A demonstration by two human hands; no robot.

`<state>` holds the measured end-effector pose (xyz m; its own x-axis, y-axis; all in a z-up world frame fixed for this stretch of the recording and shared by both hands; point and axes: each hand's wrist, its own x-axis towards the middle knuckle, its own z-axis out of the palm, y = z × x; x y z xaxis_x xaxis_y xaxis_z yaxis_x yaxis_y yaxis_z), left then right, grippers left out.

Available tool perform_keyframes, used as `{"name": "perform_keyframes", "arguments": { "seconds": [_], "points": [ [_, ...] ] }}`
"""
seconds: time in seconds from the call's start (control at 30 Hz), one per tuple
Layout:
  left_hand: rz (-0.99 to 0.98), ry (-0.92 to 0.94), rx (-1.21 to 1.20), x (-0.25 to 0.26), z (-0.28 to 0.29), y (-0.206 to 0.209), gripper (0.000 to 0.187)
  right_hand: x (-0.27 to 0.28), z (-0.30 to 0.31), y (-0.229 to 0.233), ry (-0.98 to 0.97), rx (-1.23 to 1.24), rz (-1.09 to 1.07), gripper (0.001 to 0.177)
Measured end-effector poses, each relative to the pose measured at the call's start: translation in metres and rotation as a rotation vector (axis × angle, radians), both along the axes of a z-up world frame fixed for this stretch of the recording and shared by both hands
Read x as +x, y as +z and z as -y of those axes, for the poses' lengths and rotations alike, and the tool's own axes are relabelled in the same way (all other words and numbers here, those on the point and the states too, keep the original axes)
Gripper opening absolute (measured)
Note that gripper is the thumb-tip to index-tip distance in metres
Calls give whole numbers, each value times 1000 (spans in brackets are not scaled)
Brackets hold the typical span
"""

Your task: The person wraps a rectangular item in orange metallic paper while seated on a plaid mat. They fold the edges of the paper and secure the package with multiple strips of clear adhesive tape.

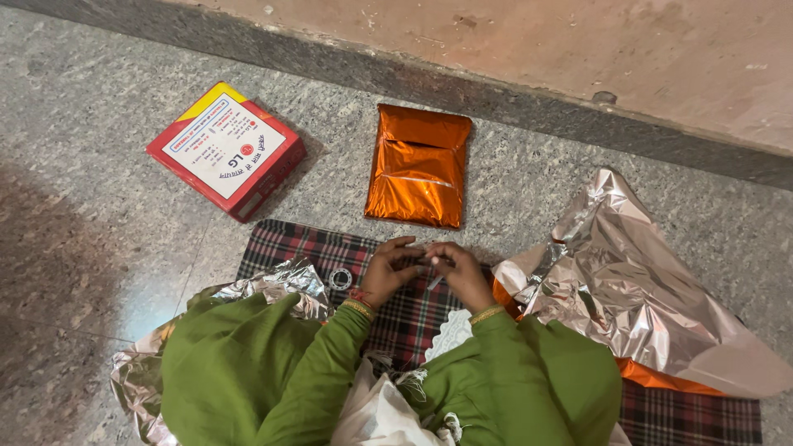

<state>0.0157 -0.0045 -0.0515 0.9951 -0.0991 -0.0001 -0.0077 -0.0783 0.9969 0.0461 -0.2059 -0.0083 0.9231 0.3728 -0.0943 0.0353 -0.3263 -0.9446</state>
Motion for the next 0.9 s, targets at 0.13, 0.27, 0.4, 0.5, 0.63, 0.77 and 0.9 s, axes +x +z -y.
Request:
{"name": "perform_keyframes", "arguments": {
  "seconds": [0.13,0.27,0.4,0.5,0.63,0.77,0.9],
  "points": [
    [80,41,96,0,3,-10,16,-4,-4,-8,68,-9,100,10],
    [-12,89,119,1,1,-15,10,-2,-8,-9,-178,-88,-12,30],
    [5,114,98,1,0,-17,10,2,-1,-5,-187,-22,-43,32],
    [75,104,128,4,2,-18,15,0,-4,-4,-105,-67,-47,34],
    [91,44,118,3,1,-20,23,-5,-17,-7,-96,-105,161,29],
    [35,2,66,1,3,-25,23,-7,-19,-6,-156,-170,268,16],
    [76,-9,147,1,5,-34,27,-7,-16,-1,-128,-179,240,11]
  ]
}}
